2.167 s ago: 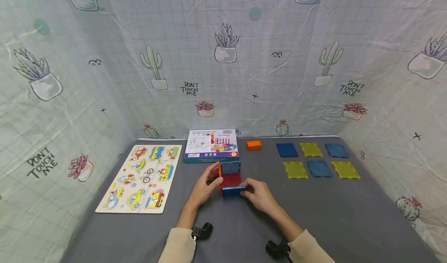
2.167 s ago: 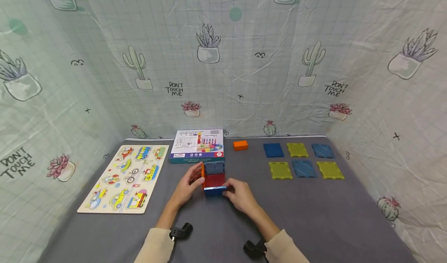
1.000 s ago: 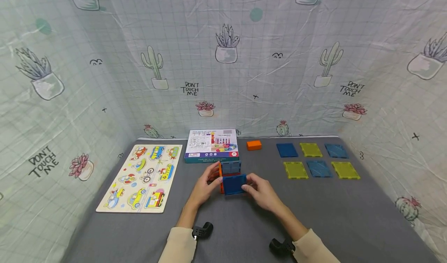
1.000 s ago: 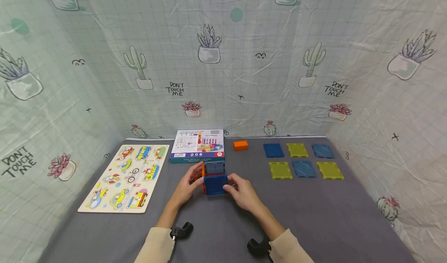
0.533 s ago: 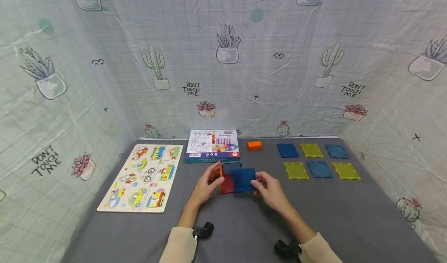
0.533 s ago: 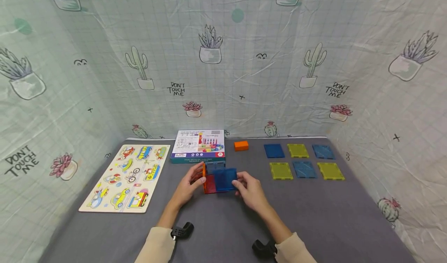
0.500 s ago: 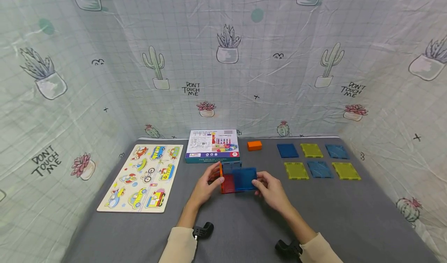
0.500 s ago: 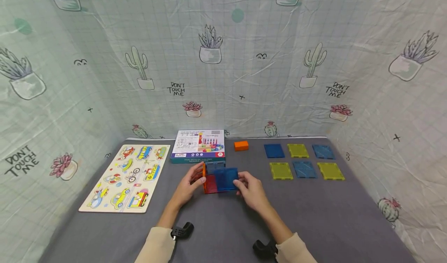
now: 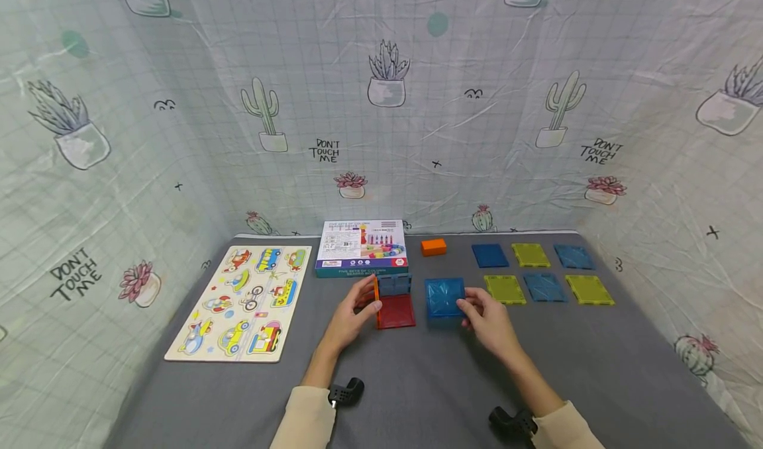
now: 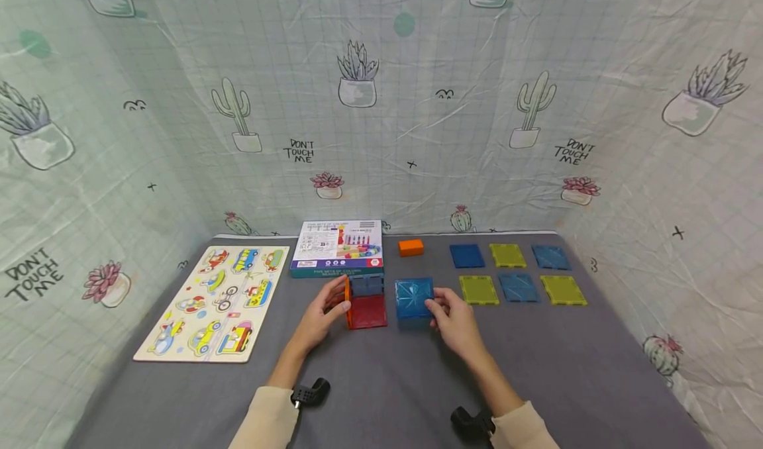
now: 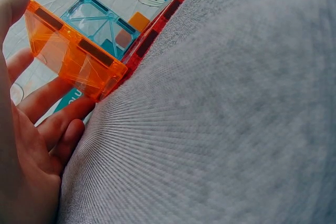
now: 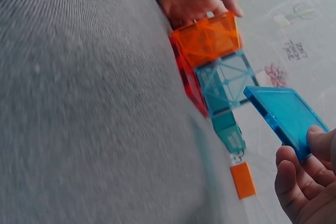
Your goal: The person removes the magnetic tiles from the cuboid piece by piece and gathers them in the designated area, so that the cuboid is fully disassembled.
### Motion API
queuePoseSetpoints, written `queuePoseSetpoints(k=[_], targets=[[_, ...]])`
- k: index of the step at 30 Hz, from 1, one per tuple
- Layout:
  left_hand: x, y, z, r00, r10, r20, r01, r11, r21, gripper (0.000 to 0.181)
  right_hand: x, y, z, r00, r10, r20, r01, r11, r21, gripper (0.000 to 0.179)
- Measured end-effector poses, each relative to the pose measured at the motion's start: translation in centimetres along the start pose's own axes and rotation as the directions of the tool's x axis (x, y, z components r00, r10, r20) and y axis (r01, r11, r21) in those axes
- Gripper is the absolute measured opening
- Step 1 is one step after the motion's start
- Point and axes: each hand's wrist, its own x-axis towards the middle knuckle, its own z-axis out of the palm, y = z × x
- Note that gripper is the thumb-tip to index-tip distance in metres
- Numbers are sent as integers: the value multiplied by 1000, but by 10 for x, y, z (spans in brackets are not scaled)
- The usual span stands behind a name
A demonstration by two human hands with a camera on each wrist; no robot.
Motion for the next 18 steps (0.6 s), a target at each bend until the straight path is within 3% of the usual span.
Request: queuePoseSetpoints(k=[18], targets=[[1,-1,1,1000,-13,-7,13,1000,0,63,-13,32,-48,996,38,-79,-46,995,-93,36]])
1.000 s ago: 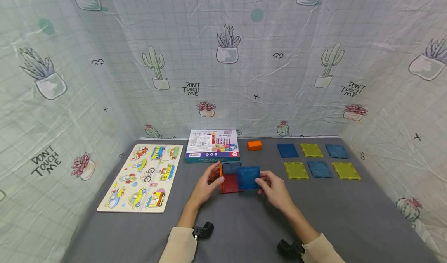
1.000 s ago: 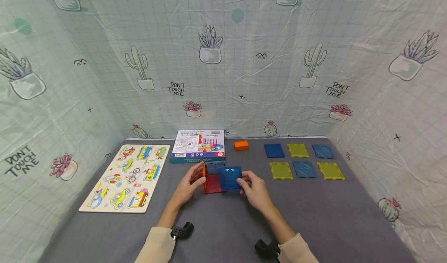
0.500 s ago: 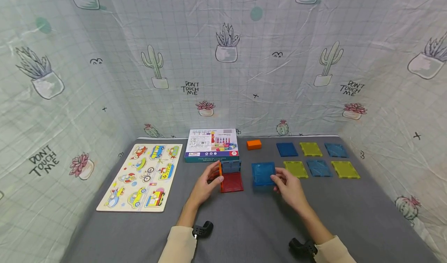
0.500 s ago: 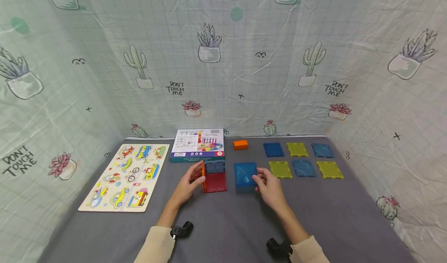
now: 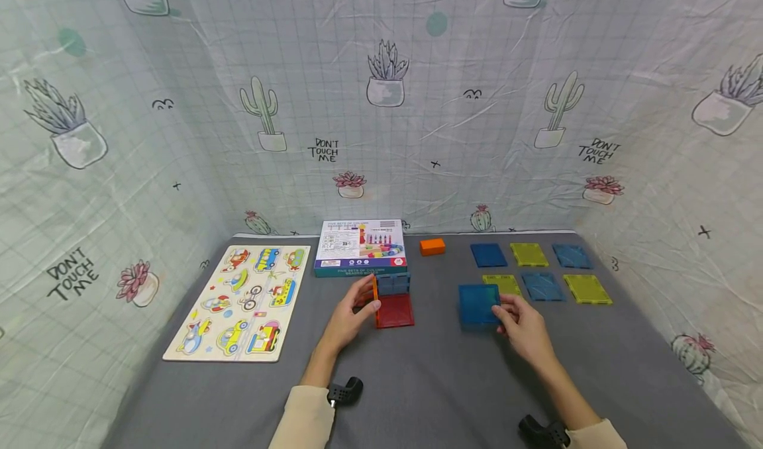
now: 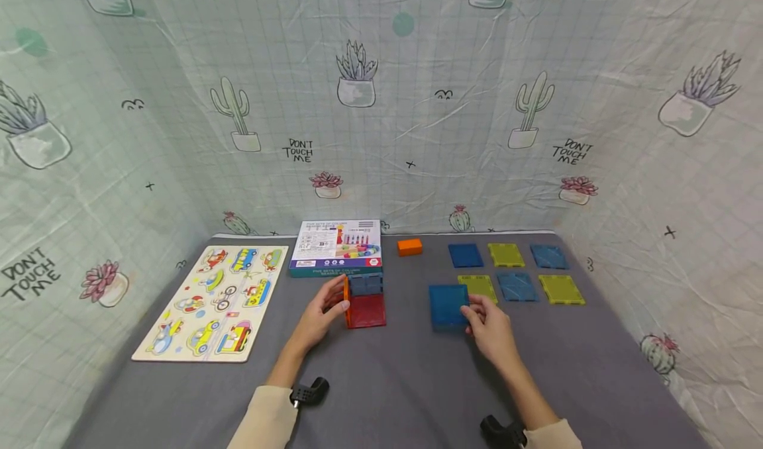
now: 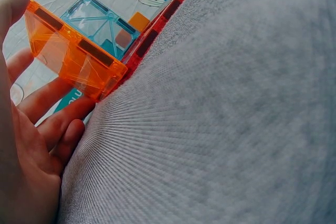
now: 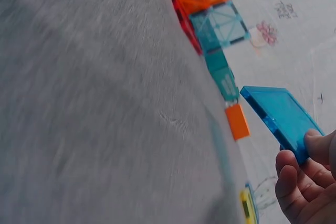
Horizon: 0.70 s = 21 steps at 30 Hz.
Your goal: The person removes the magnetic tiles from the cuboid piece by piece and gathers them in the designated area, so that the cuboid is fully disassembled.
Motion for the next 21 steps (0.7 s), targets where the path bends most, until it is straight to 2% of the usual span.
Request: queuePoseSetpoints(k=[10,21], targets=[[1,2,-2,1000,5,15,-6,1000,14,64,-9,23,-16,1000,12,-2,-12,997,-70,37],[0,4,-3,1000,-4,27,4,1000,13,64,-21,36,-37,993,111,29,-106,983,-147,38]])
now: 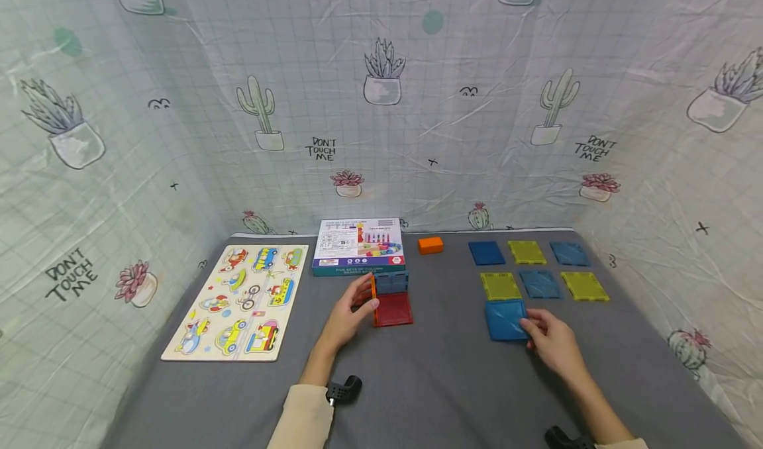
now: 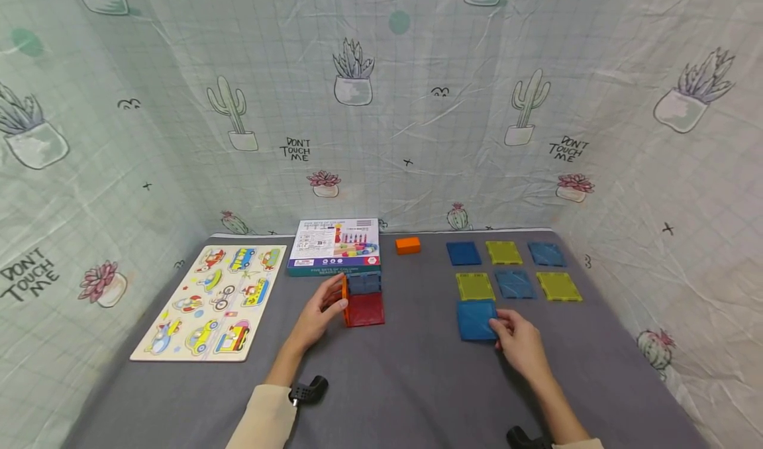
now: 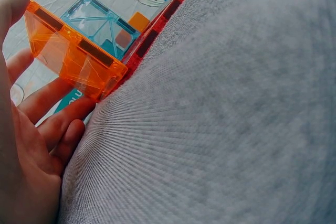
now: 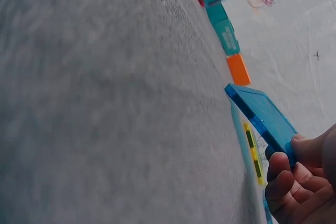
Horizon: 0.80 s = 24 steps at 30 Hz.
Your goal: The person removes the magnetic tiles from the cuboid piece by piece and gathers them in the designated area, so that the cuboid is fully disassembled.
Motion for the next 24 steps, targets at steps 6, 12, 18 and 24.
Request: queuePoseSetpoints(k=[6,12,18,24], targets=[[0,0,-1,1000,-4,13,4,1000,5,65,-3,3,-4,998,60,14,-59,997,-45,38],[0,0,-1,1000,0,19,-1,1000,6,65,-3,6,-7,997,75,25,-72,993,-96,41],[0,0,-2,1000,16,10,-16,1000,-1,64,-2,8,-8,998,59,17,-56,989,-136,38],[0,2,-1,1000,6,12,-6,1000,1,65,0,8,-6,998,57,1,-55,980,-191,36]])
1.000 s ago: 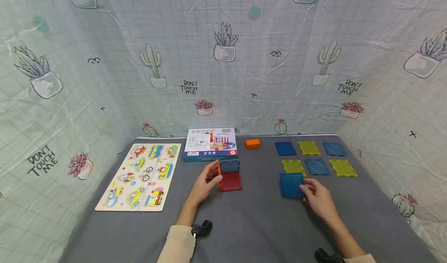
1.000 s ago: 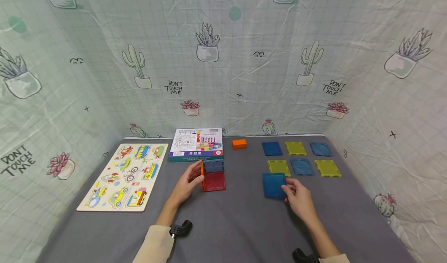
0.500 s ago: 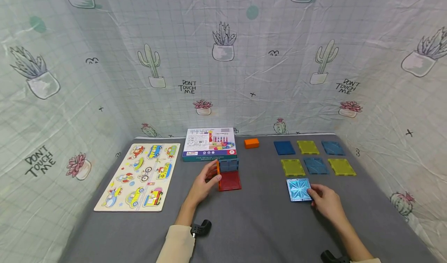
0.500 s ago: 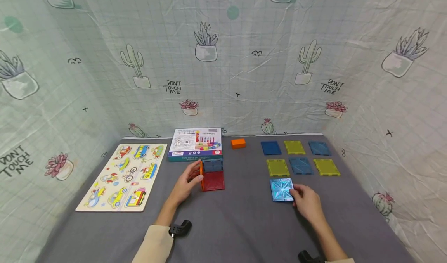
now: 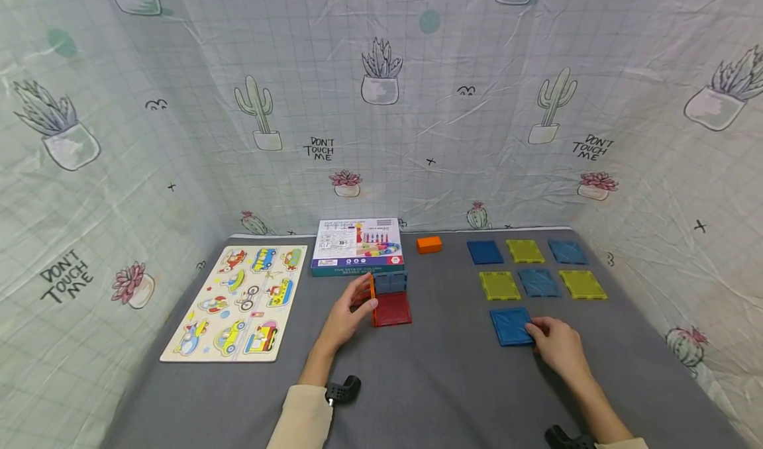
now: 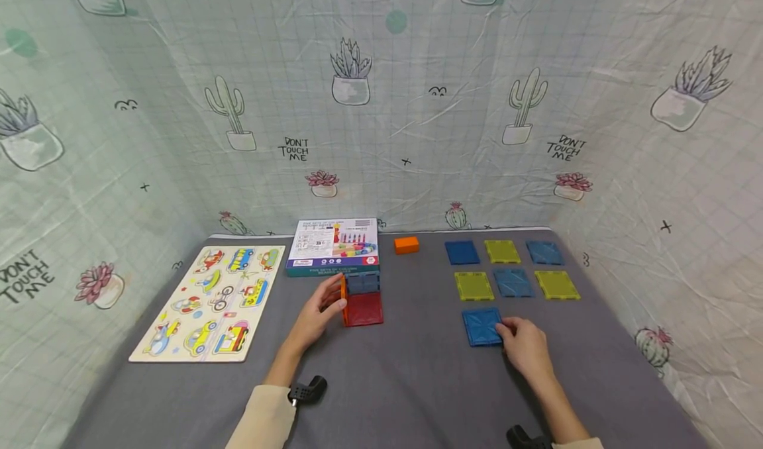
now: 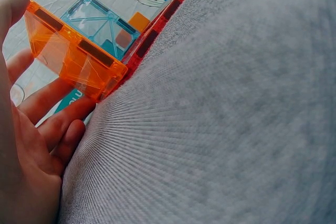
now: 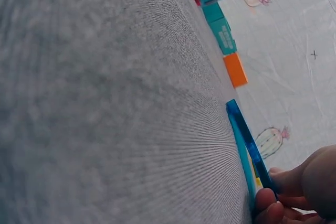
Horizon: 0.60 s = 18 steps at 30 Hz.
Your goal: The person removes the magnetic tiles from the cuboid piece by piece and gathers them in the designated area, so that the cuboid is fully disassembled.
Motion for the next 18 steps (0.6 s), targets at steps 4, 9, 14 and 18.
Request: queuePoseSetpoints(k=[4,9,14,18], targets=[[-1,0,0,1000,-8,3,8,1000,3,65,1,-1,-1,1000,10,14,-10,1000,-9,36],[-1,0,0,1000,-7,7,7,1000,7,65,2,0,-2,1000,4,14,-4,1000,-21,36],[0,0,0,1000,-9,9,9,1000,6,65,2,1,-1,1000,-6,4,6,1000,-29,33],[0,0,1,1000,-7,-6,7,1000,0,62,3,2,-1,1000,-12,-8,12,999,-41,31]])
